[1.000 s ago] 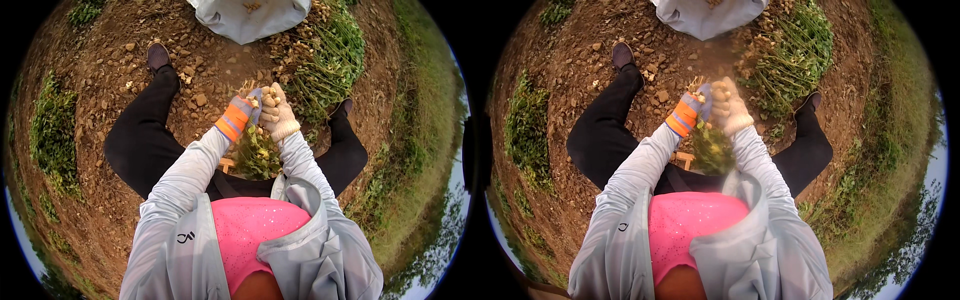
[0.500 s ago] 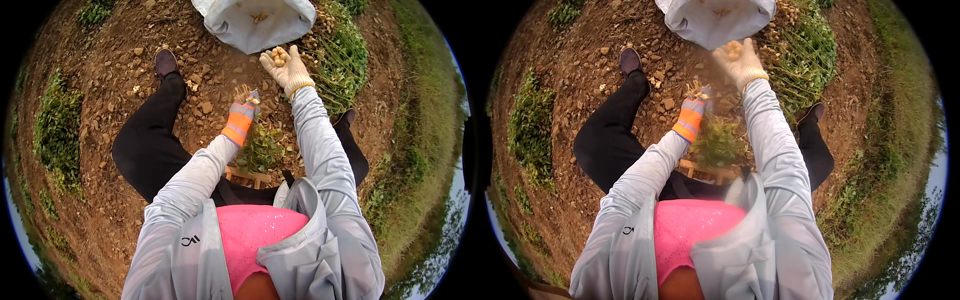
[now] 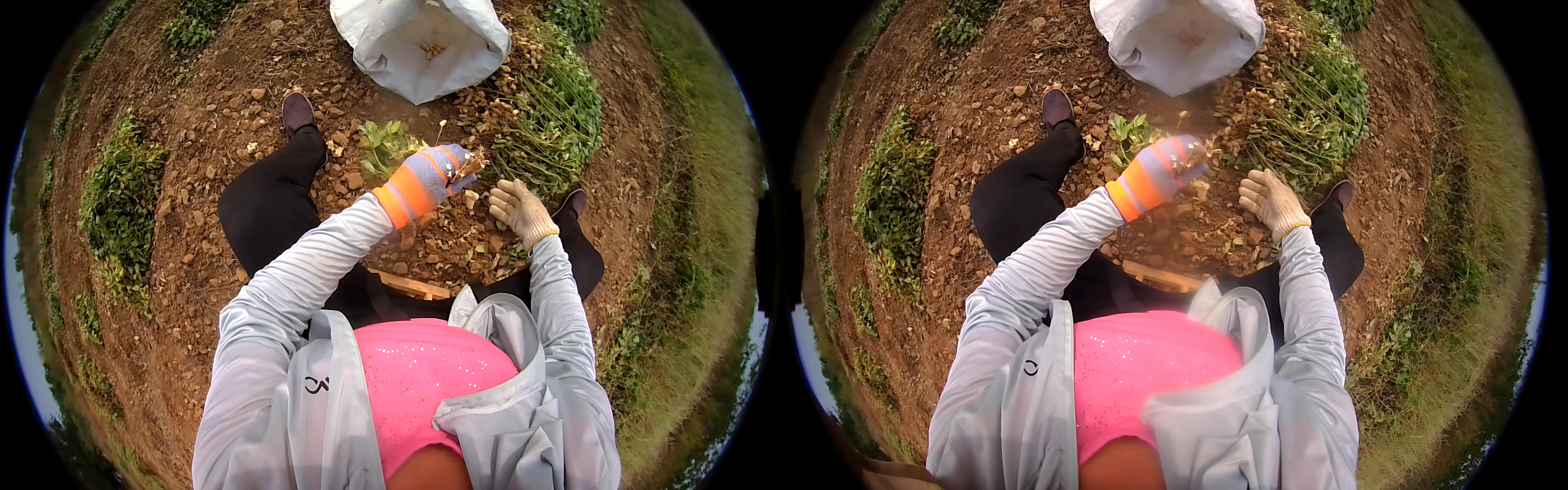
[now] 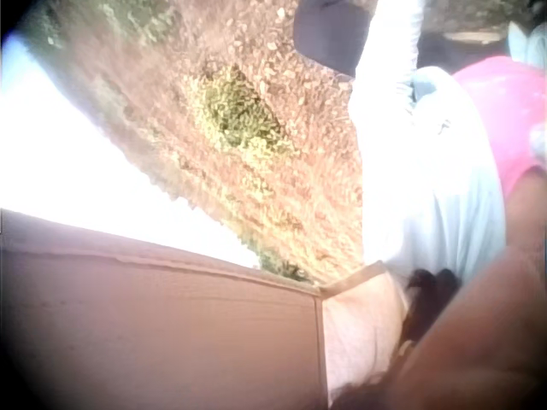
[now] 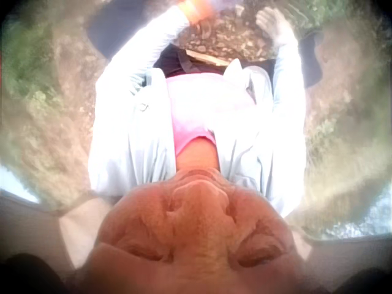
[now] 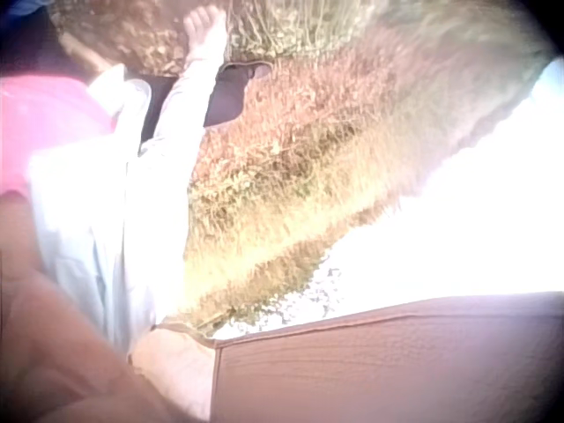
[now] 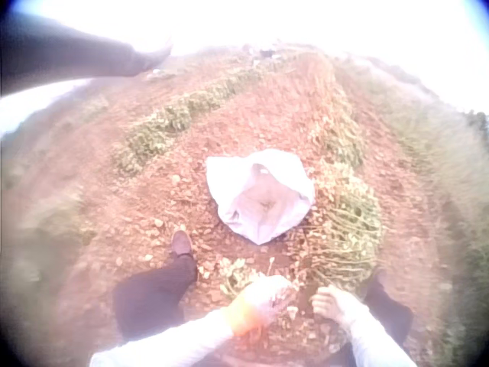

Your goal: The person opens a large white sack and pours harvested peanuts onto the ground. They then sit on a small wooden stool and manually pull the peanut pods off the green stems, placing the pods into the sack.

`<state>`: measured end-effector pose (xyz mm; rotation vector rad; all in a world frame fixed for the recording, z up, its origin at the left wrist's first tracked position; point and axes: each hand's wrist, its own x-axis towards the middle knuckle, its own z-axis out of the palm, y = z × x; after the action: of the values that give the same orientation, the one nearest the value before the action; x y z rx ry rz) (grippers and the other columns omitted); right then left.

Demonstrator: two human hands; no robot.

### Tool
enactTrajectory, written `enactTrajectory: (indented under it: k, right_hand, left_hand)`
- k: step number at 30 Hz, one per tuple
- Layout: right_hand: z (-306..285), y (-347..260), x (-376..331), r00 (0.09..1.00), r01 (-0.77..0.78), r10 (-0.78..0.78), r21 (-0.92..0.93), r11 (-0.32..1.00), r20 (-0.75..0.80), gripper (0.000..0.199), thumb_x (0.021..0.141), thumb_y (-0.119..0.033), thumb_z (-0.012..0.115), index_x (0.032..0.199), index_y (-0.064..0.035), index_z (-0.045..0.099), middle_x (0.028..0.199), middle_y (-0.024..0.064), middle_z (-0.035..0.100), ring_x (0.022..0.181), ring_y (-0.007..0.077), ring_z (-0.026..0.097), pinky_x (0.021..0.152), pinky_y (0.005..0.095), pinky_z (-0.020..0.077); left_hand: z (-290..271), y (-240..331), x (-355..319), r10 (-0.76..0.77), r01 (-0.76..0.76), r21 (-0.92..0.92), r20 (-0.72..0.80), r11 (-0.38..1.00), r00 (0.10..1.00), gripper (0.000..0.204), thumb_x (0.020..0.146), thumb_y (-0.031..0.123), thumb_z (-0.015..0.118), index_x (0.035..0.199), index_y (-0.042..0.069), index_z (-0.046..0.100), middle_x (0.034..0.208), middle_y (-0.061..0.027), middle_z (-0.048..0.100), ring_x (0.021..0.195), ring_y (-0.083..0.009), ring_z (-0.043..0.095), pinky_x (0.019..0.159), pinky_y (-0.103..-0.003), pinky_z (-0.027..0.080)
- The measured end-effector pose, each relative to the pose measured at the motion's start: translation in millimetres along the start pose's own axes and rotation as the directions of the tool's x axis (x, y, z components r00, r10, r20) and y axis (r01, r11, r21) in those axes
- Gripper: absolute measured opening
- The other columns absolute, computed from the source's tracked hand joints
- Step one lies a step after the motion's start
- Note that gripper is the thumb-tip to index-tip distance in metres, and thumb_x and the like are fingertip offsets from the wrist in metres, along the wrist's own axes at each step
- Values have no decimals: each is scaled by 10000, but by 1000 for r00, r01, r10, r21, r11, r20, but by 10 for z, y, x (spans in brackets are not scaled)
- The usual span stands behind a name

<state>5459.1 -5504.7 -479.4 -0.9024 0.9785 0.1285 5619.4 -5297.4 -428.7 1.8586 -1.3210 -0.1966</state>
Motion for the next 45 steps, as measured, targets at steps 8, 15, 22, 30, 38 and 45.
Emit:
enactTrajectory:
  k: [8,15,22,30,38,45]
  right_hand:
    - [-567,281,-89,991,80,-83,-35,996,-107,403,957,-294,436,1206,19,477,1078,140,583,866,210,599,718,302,539]
    - [-420,277,-225,994,54,-68,-157,986,-82,294,942,-303,490,1027,-25,535,785,22,535,659,121,529,553,241,474]
    - [-445,248,-158,964,-22,-45,-249,968,-261,324,936,-305,488,1060,-16,566,931,88,605,759,186,609,632,270,542]
    - [-651,396,158,943,-277,85,-613,740,-323,273,851,-243,541,1042,-63,613,993,82,630,862,231,614,796,327,511]
    - [15,-426,624,850,-113,-475,-960,258,-228,297,925,-290,465,1122,-110,595,1154,121,587,1051,320,556,902,394,439]
    - [227,-1119,1312,913,-161,-399,-972,-169,-82,323,915,-347,493,1076,-91,607,1063,132,619,989,313,584,868,403,455]
  left_hand:
    - [-1857,-339,214,-166,87,863,-4,497,986,314,806,216,647,1051,70,516,984,-163,592,934,-367,565,757,-440,477]
    - [-3291,-56,-785,-862,351,881,-422,-317,282,905,725,512,710,1426,151,267,1414,-155,357,1276,-350,378,1027,-534,324]
    - [-2564,-957,-680,-793,591,647,35,482,608,575,843,375,638,1292,63,458,1147,-164,609,1070,-337,567,893,-407,449]
    - [-1060,-1866,-713,-699,681,278,531,678,479,438,849,223,653,1220,31,520,1005,-161,652,899,-251,624,783,-336,474]
    - [-61,-1685,-204,-594,645,245,697,724,402,325,853,131,610,1162,49,550,1015,-174,643,921,-310,621,772,-367,485]
    - [412,-1768,-43,-473,738,-17,758,675,450,301,908,264,566,1118,49,584,951,-106,653,861,-205,605,770,-322,470]
